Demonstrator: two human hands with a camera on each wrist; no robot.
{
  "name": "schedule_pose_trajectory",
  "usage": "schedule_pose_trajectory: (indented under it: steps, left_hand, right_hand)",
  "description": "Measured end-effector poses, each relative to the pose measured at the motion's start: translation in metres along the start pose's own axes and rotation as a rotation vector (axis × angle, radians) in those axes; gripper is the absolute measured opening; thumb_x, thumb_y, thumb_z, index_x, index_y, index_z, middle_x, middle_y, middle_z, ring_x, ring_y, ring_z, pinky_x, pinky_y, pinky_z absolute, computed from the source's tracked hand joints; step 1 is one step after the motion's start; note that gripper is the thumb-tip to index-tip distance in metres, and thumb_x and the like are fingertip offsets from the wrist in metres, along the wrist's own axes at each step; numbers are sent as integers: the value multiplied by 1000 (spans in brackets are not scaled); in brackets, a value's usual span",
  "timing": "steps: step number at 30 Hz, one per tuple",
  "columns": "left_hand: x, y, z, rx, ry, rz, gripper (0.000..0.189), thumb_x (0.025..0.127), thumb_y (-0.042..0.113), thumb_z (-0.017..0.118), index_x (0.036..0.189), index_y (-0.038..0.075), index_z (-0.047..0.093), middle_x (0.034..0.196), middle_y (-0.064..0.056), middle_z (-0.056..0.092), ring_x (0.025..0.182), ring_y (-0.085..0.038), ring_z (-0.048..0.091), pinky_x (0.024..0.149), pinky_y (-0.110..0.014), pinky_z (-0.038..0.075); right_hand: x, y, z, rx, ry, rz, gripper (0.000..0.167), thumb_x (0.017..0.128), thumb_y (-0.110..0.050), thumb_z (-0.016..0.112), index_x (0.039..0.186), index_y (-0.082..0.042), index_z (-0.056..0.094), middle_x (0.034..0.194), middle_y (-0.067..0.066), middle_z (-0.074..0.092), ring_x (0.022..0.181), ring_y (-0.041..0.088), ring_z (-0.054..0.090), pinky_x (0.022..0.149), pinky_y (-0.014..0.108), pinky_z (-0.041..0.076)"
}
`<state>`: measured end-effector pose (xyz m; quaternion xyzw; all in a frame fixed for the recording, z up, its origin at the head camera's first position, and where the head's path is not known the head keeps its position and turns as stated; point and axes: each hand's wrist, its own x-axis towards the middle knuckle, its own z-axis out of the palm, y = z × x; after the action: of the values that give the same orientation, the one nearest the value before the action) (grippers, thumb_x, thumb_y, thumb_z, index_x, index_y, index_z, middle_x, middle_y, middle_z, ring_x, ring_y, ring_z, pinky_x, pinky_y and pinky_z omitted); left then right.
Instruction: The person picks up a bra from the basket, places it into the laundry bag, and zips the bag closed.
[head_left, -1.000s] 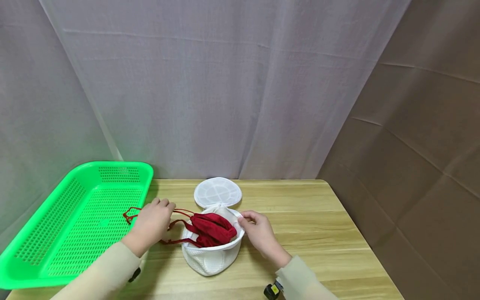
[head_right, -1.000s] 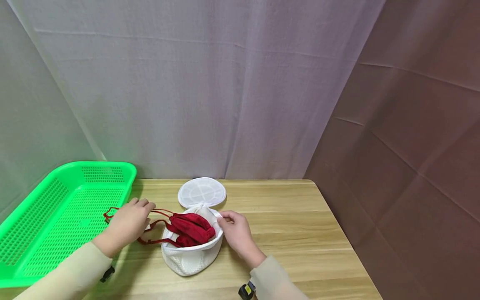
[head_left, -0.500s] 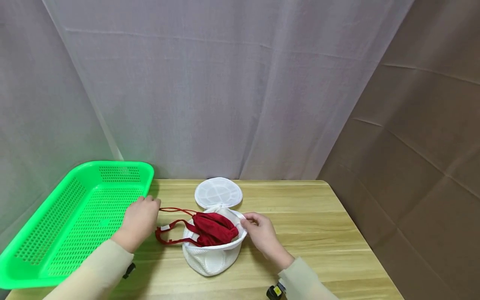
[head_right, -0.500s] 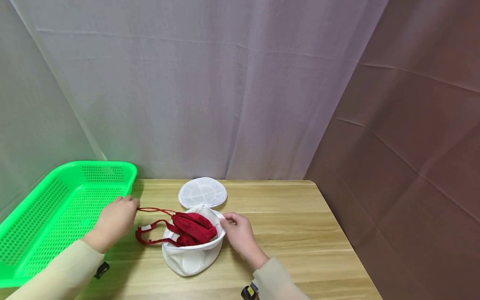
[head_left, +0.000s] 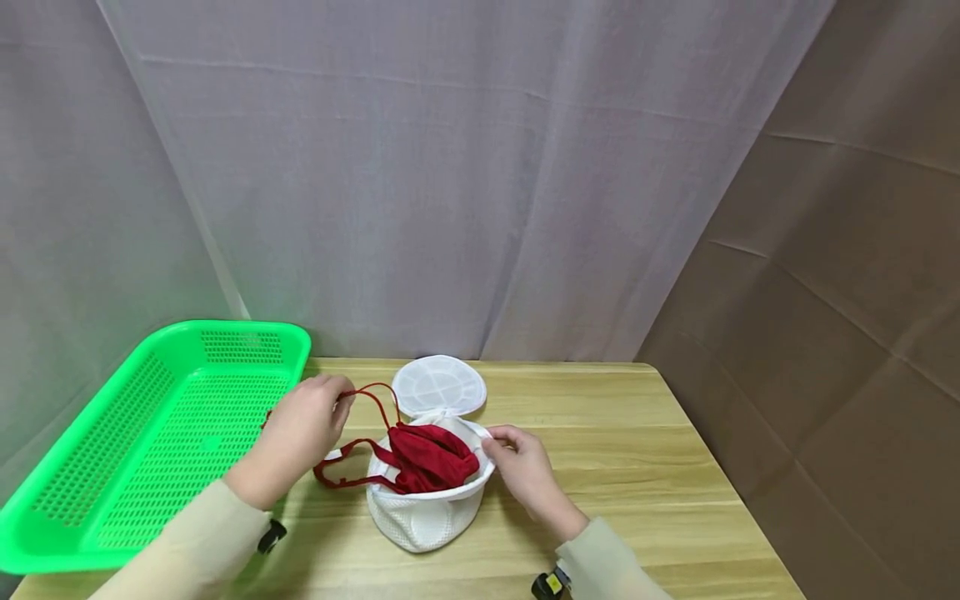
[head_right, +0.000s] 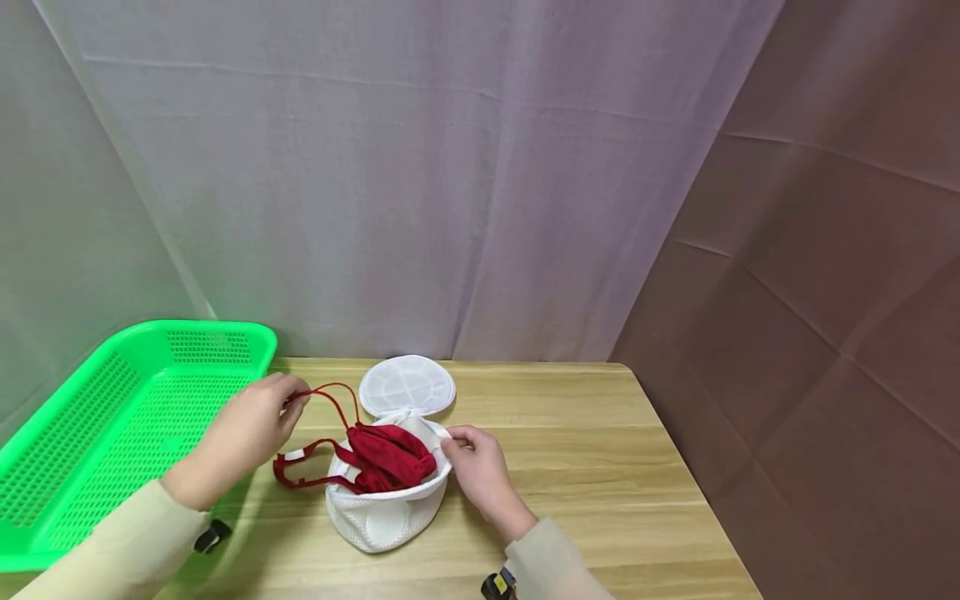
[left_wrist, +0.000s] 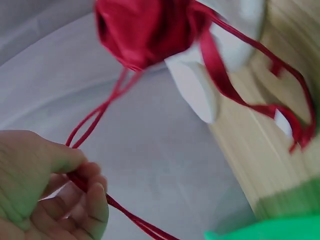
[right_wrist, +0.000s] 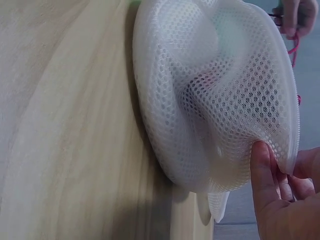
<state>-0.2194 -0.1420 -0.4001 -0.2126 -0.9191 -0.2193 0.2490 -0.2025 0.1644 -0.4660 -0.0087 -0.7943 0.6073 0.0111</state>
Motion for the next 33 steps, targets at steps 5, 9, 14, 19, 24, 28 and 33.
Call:
schedule_pose_trajectory:
  steps: [5, 9, 14, 19, 24, 28, 33]
  left_hand:
    - [4, 18, -6, -204, 32, -45, 5, 89, 7, 66, 94, 8, 68, 85, -2, 64, 76, -18, 60, 70, -37, 51]
    - [6, 30, -6, -440, 34, -157, 7, 92, 8, 64, 98, 7, 68, 80, 0, 64, 71, -14, 59, 65, -30, 51]
    - [4, 40, 2, -750, 9, -285, 7, 97, 5, 56, 98, 1, 63, 79, -8, 64, 70, -21, 63, 63, -29, 53]
    - [-1, 49, 19, -929, -21, -368, 8, 99, 3, 52, 99, -1, 59, 83, -14, 64, 73, -26, 66, 66, -38, 56]
    - [-16, 52, 40, -982, -64, -462, 8, 99, 4, 51, 100, -1, 56, 91, -18, 64, 76, -31, 68, 67, -42, 56]
    - [-27, 54, 57, -984, -72, -482, 7, 100, 4, 50, 97, -2, 52, 100, -19, 54, 75, -31, 68, 68, -39, 57]
    - [-36, 56, 68, -942, -113, -423, 8, 97, -2, 51, 90, -1, 51, 98, -16, 49, 75, -27, 68, 69, -34, 57]
  right_hand:
    - [2, 1, 3, 32, 22, 10, 20, 92, -12, 65, 107, 2, 67, 90, 11, 65, 77, 17, 61, 69, 39, 56]
    - [4, -1, 4, 68, 11, 5, 21, 92, -10, 65, 108, 3, 67, 91, 12, 64, 78, 17, 62, 66, 32, 56]
    - [4, -3, 5, 95, -14, 21, 22, 93, -8, 64, 109, 5, 65, 92, 13, 64, 78, 17, 61, 66, 30, 56]
    - [-6, -18, 6, 90, -27, 24, 21, 93, -3, 60, 110, 9, 63, 94, 17, 64, 81, 19, 61, 68, 30, 56]
    - [-15, -31, 6, 69, -25, 25, 21, 93, -3, 60, 110, 10, 63, 95, 19, 63, 83, 21, 61, 69, 29, 55]
    - [-16, -32, 6, 78, -28, 19, 21, 93, -2, 60, 110, 10, 63, 94, 19, 63, 84, 23, 61, 71, 31, 56]
    - [-17, -32, 3, 68, -32, 25, 21, 94, -3, 59, 109, 10, 63, 94, 19, 63, 83, 23, 61, 70, 31, 56]
